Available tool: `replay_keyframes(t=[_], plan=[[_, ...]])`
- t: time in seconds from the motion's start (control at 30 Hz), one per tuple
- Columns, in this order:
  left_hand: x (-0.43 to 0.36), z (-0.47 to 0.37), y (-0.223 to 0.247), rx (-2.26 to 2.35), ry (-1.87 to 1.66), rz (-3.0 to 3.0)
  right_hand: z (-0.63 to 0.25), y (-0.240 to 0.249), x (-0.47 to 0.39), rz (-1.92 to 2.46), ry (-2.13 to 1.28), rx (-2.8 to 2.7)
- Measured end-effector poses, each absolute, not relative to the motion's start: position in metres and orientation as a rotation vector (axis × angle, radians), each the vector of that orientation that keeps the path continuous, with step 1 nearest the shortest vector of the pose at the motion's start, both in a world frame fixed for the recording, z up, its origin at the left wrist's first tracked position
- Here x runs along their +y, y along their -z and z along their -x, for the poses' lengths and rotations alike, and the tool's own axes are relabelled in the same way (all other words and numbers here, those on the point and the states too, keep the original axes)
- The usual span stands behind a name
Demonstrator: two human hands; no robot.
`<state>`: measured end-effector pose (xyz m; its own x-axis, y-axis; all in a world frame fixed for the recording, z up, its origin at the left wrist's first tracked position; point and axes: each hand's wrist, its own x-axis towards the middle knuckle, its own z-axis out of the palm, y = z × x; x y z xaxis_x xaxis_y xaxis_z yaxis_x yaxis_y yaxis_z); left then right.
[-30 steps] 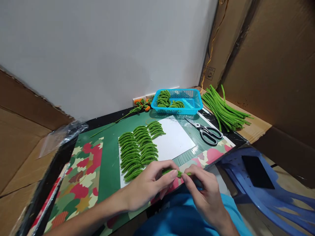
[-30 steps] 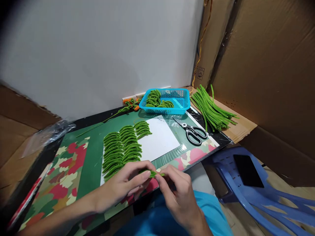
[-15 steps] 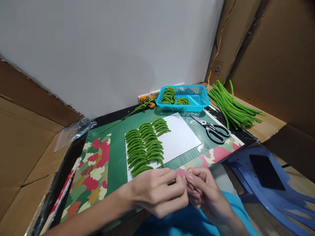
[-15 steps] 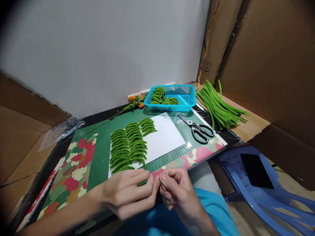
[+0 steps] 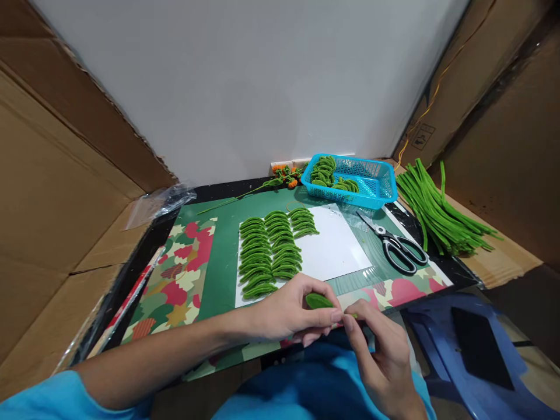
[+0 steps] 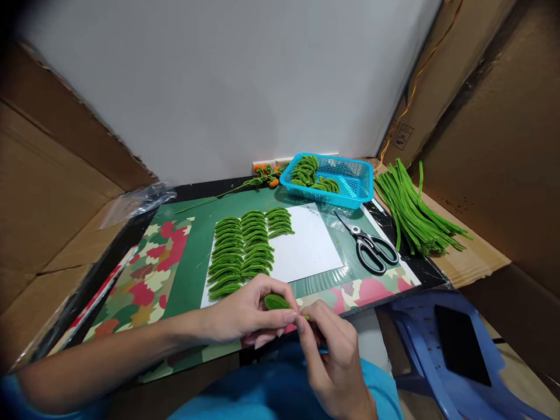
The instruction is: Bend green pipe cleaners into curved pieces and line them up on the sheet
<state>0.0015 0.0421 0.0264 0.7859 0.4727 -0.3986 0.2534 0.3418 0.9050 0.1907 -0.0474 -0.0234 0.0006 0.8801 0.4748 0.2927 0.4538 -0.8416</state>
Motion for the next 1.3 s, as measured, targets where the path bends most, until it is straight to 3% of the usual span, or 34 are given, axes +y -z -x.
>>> replay_keyframes(t=[0.13, 0.27, 0.33, 0.43, 0.57, 0.67, 0.77, 0.9, 1.0, 1.07, 1.17, 1.3], plan=[[0.04, 0.001, -0.028, 0.607, -0.316, -1.723, -0.182, 0.036, -0.053, 1.091, -0.767, -1.331], [0.047, 0.0, -0.032, 0.196, -0.52, -2.485, -0.176, 0.046, -0.056, 1.025, -1.267, -0.981], [0.049, 0.001, -0.033, 0.125, -0.562, -2.619, -0.178, 0.044, -0.055, 0.987, -1.348, -0.963], [0.048, 0.002, -0.036, 0.395, -0.597, -2.416, -0.187, 0.034, -0.052, 1.066, -1.038, -1.185], [0.043, 0.0, -0.035, 0.653, -0.212, -1.668, -0.199, 0.023, -0.049, 1.025, -0.641, -1.56], [0.043, -0.002, -0.029, 0.585, -0.116, -1.192, -0.2, 0.023, -0.047, 0.987, -0.529, -1.692], [0.044, -0.001, -0.027, 0.523, -0.098, -1.104, -0.198, 0.026, -0.049, 0.965, -0.589, -1.67], [0.043, 0.002, -0.03, 0.444, -0.281, -1.874, -0.197, 0.03, -0.054, 1.029, -1.044, -1.416], [0.043, 0.003, -0.024, 0.07, -0.574, -2.692, -0.197, 0.032, -0.053, 1.009, -1.469, -1.183], [0.042, 0.003, -0.018, -0.105, -0.672, -2.983, -0.195, 0.032, -0.05, 1.002, -1.565, -1.12], [0.04, 0.003, -0.017, 0.192, -0.65, -2.871, -0.192, 0.03, -0.047, 1.11, -1.304, -1.216], [0.037, 0.001, -0.027, 0.661, -0.338, -1.879, -0.193, 0.027, -0.046, 1.073, -0.813, -1.481]])
